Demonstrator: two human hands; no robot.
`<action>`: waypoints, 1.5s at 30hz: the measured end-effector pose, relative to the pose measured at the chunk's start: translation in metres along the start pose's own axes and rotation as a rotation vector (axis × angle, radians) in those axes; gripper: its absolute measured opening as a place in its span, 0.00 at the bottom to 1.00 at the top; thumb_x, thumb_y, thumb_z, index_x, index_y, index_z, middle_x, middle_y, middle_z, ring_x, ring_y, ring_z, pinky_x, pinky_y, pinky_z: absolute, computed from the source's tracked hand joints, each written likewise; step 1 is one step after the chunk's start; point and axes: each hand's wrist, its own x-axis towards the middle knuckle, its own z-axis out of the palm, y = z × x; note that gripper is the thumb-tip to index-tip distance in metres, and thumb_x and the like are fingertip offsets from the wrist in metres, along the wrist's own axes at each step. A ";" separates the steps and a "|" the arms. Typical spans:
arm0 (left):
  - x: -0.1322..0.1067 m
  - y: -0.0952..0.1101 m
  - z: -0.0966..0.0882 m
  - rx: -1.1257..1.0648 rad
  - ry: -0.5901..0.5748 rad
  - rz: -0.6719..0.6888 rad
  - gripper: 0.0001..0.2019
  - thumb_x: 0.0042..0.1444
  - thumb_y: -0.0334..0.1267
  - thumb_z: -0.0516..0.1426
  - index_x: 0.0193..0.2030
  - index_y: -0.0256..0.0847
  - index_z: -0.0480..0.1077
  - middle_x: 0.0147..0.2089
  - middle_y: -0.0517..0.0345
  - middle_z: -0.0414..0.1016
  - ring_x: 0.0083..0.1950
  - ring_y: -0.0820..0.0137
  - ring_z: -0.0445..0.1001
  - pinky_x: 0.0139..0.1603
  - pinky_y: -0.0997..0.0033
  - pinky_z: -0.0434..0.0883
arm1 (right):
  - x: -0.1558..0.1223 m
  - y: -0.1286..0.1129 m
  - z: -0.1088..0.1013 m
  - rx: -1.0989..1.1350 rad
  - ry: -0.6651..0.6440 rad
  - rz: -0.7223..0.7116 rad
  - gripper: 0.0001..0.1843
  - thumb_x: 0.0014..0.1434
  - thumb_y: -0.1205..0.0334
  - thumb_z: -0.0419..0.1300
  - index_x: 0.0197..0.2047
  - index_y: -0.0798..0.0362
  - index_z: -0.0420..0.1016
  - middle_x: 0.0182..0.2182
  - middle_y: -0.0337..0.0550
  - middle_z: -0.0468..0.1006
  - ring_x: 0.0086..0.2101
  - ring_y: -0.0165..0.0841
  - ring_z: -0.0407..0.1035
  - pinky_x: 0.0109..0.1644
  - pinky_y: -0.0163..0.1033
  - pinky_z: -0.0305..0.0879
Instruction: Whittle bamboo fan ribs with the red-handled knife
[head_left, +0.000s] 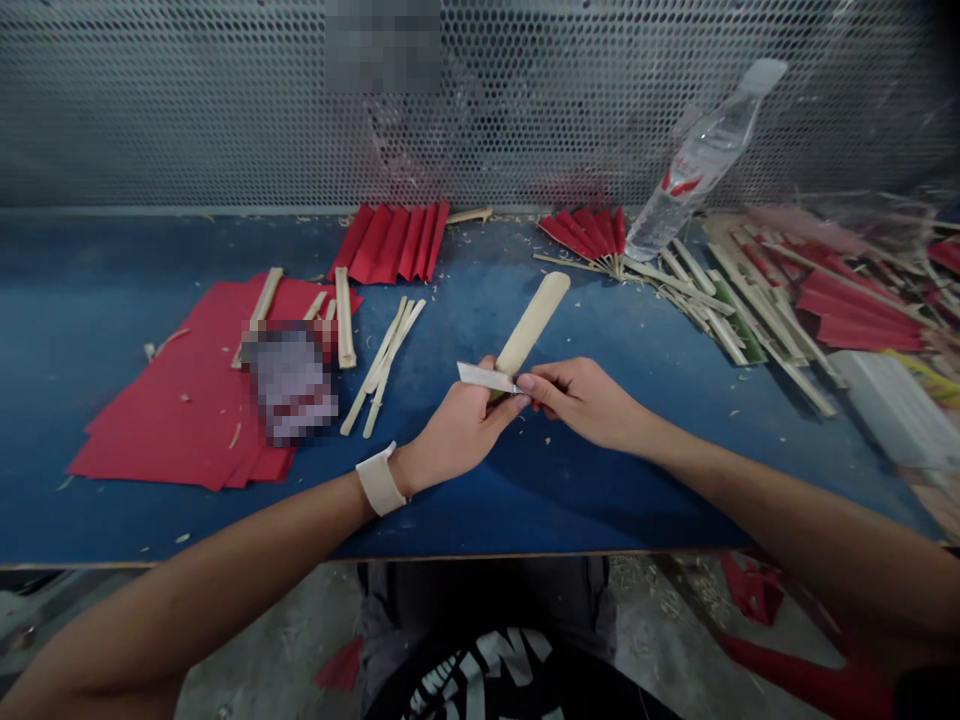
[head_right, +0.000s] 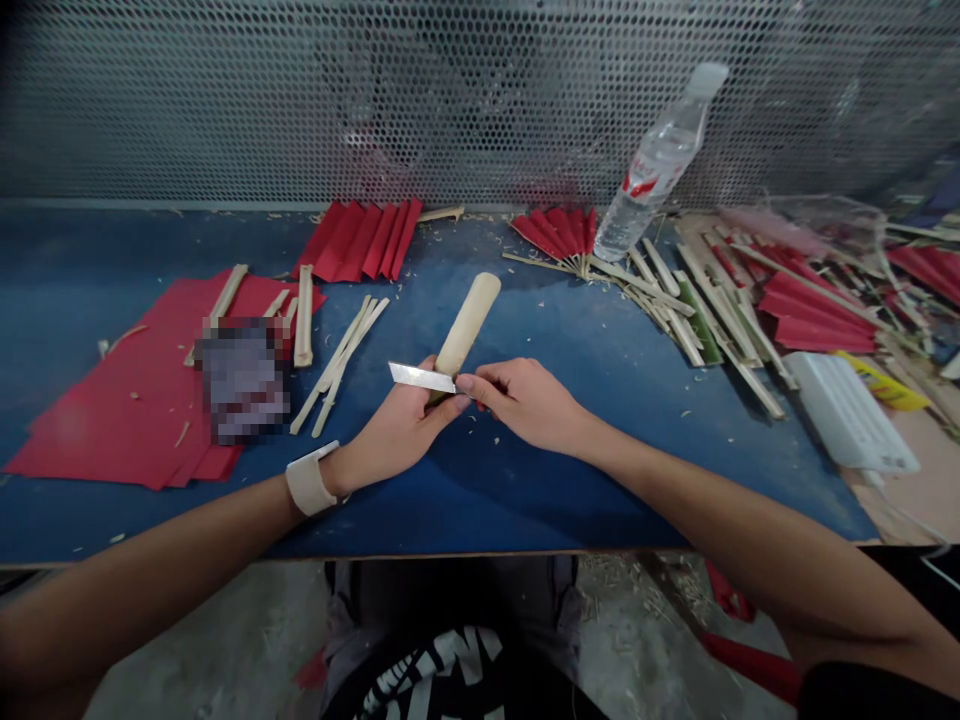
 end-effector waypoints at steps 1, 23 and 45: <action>0.000 0.001 0.000 0.001 0.008 0.002 0.13 0.73 0.43 0.54 0.38 0.39 0.70 0.45 0.51 0.73 0.43 0.66 0.75 0.45 0.64 0.75 | 0.000 0.000 0.001 -0.005 0.003 0.002 0.33 0.71 0.32 0.50 0.29 0.52 0.73 0.20 0.36 0.70 0.21 0.27 0.62 0.28 0.36 0.53; -0.001 -0.002 0.005 0.003 -0.005 0.006 0.14 0.74 0.45 0.53 0.40 0.40 0.69 0.45 0.52 0.71 0.38 0.69 0.72 0.39 0.66 0.73 | 0.001 0.001 -0.009 0.128 -0.134 0.019 0.31 0.71 0.35 0.55 0.28 0.52 0.72 0.19 0.33 0.67 0.21 0.25 0.60 0.27 0.35 0.54; -0.001 0.003 0.006 -0.007 0.113 -0.004 0.12 0.72 0.44 0.55 0.38 0.40 0.68 0.38 0.56 0.70 0.34 0.70 0.71 0.35 0.68 0.68 | 0.000 -0.002 0.003 -0.021 0.058 -0.023 0.35 0.70 0.29 0.48 0.28 0.52 0.70 0.20 0.36 0.69 0.22 0.28 0.62 0.28 0.36 0.52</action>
